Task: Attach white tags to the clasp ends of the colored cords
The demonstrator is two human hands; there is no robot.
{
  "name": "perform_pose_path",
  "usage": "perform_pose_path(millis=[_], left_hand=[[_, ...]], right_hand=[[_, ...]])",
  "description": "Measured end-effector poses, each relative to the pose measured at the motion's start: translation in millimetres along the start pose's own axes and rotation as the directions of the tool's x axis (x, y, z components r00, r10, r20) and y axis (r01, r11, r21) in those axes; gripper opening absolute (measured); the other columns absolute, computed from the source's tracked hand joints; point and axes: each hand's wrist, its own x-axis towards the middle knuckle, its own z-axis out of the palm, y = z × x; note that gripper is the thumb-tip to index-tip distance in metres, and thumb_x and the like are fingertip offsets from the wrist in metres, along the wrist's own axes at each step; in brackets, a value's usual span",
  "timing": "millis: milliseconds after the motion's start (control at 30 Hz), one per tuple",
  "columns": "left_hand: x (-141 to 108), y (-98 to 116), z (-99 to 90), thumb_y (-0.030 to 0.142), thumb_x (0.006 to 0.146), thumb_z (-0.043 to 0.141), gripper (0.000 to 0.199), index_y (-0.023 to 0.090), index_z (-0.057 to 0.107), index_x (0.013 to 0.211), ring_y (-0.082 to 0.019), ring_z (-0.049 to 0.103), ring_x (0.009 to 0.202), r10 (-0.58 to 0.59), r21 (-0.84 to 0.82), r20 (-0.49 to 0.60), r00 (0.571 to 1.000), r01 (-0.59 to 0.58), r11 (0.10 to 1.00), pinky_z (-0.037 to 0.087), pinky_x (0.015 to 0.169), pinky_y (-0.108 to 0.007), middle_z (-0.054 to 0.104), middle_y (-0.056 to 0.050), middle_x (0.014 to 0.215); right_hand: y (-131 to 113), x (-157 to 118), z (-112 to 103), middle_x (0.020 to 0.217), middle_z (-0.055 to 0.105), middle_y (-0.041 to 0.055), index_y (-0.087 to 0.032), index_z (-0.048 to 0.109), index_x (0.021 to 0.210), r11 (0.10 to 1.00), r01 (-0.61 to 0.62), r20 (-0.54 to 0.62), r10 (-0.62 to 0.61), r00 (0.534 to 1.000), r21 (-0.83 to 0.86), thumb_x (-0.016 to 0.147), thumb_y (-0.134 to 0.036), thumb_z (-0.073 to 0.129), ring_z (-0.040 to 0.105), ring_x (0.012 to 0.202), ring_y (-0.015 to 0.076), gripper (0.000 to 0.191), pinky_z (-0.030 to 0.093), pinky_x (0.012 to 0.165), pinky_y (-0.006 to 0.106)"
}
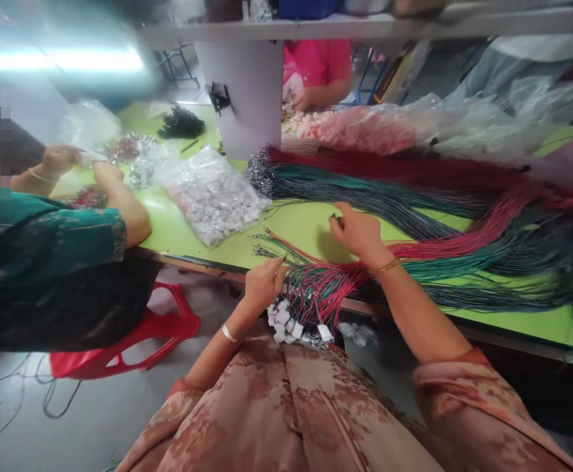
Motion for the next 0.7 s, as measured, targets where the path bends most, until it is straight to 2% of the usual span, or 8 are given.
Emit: perform_pose_path(millis=[100, 167, 233, 300, 400, 500, 600, 700], left_hand=[[-21, -2, -3.6, 0.036, 0.096, 0.042, 0.03, 0.02, 0.065, 0.085, -0.018, 0.056, 0.074, 0.185, 0.098, 0.067, 0.98, -0.191, 0.977, 0.036, 0.069, -0.03, 0.064, -0.008, 0.078], [-32, -1, -1.2, 0.037, 0.095, 0.045, 0.028, 0.02, 0.066, 0.085, -0.019, 0.056, 0.077, 0.302, 0.126, 0.074, 0.951, -0.309, 0.943, 0.037, 0.071, -0.032, 0.066, -0.009, 0.085], [-41, 2, 3.4, 0.037, 0.093, 0.049, 0.025, 0.019, 0.066, 0.091, -0.02, 0.056, 0.08, 0.379, 0.146, 0.054, 0.924, -0.383, 0.912, 0.038, 0.072, -0.034, 0.067, -0.01, 0.093], [-45, 6, 7.8, 0.035, 0.093, 0.049, 0.023, 0.019, 0.065, 0.095, -0.021, 0.056, 0.082, 0.415, 0.174, 0.048, 0.909, -0.416, 0.892, 0.038, 0.072, -0.035, 0.066, -0.011, 0.096], [-49, 11, 10.5, 0.033, 0.093, 0.047, 0.022, 0.019, 0.064, 0.093, -0.021, 0.056, 0.081, 0.409, 0.232, 0.082, 0.909, -0.416, 0.879, 0.038, 0.07, -0.035, 0.065, -0.01, 0.092], [-52, 10, 6.4, 0.036, 0.094, 0.046, 0.026, 0.019, 0.064, 0.098, -0.021, 0.058, 0.081, 0.392, 0.232, 0.054, 0.918, -0.394, 0.889, 0.04, 0.071, -0.034, 0.065, -0.011, 0.091], [-45, -4, -6.8, 0.041, 0.094, 0.043, 0.035, 0.016, 0.06, 0.113, -0.023, 0.06, 0.091, 0.341, 0.147, -0.135, 0.93, -0.322, 0.935, 0.045, 0.08, -0.036, 0.066, -0.014, 0.101], [-12, -28, -26.5, 0.031, 0.096, 0.04, 0.03, 0.016, 0.059, 0.113, -0.024, 0.059, 0.098, 0.158, 0.06, -0.318, 0.935, -0.146, 0.987, 0.046, 0.087, -0.037, 0.066, -0.015, 0.104]], right_hand=[[15, 22, 18, 0.102, 0.067, 0.0213, -0.009, 0.063, 0.117, 0.98, -0.03, 0.14, 0.058, 0.988, -0.194, 0.092, -0.029, 0.043, 0.063, 0.088, 0.0273, 0.038, 0.038, 0.069, 0.031], [5, 21, 21, 0.113, 0.063, 0.0237, -0.009, 0.062, 0.119, 0.98, -0.041, 0.116, 0.064, 0.991, -0.196, 0.092, -0.026, 0.043, 0.063, 0.09, 0.0275, 0.038, 0.039, 0.071, 0.032], [-17, 13, 20, 0.115, 0.062, 0.0219, -0.011, 0.064, 0.117, 0.997, 0.028, 0.061, -0.024, 0.998, -0.071, 0.092, -0.028, 0.044, 0.063, 0.09, 0.0262, 0.036, 0.04, 0.072, 0.033], [-47, 2, 21, 0.105, 0.067, 0.0154, -0.015, 0.069, 0.105, 0.959, 0.235, 0.081, -0.25, 0.965, 0.161, 0.092, -0.029, 0.046, 0.062, 0.089, 0.0237, 0.029, 0.041, 0.075, 0.032], [-87, -13, 36, 0.093, 0.07, 0.0093, -0.019, 0.07, 0.091, 0.835, 0.424, 0.195, -0.509, 0.839, 0.351, 0.088, -0.027, 0.053, 0.063, 0.082, 0.0211, 0.019, 0.043, 0.072, 0.03], [-106, -21, 57, 0.099, 0.069, 0.0132, -0.017, 0.068, 0.093, 0.873, 0.434, 0.262, -0.482, 0.836, 0.223, 0.087, -0.028, 0.055, 0.064, 0.08, 0.0232, 0.018, 0.043, 0.067, 0.031], [-108, -24, 71, 0.103, 0.068, 0.0157, -0.016, 0.065, 0.099, 0.895, 0.429, 0.282, -0.445, 0.85, 0.122, 0.092, -0.029, 0.049, 0.065, 0.084, 0.0249, 0.022, 0.046, 0.067, 0.032], [-108, -25, 74, 0.106, 0.067, 0.0178, -0.014, 0.062, 0.103, 0.885, 0.464, 0.315, -0.451, 0.835, 0.037, 0.094, -0.026, 0.043, 0.066, 0.089, 0.026, 0.024, 0.048, 0.07, 0.032]])
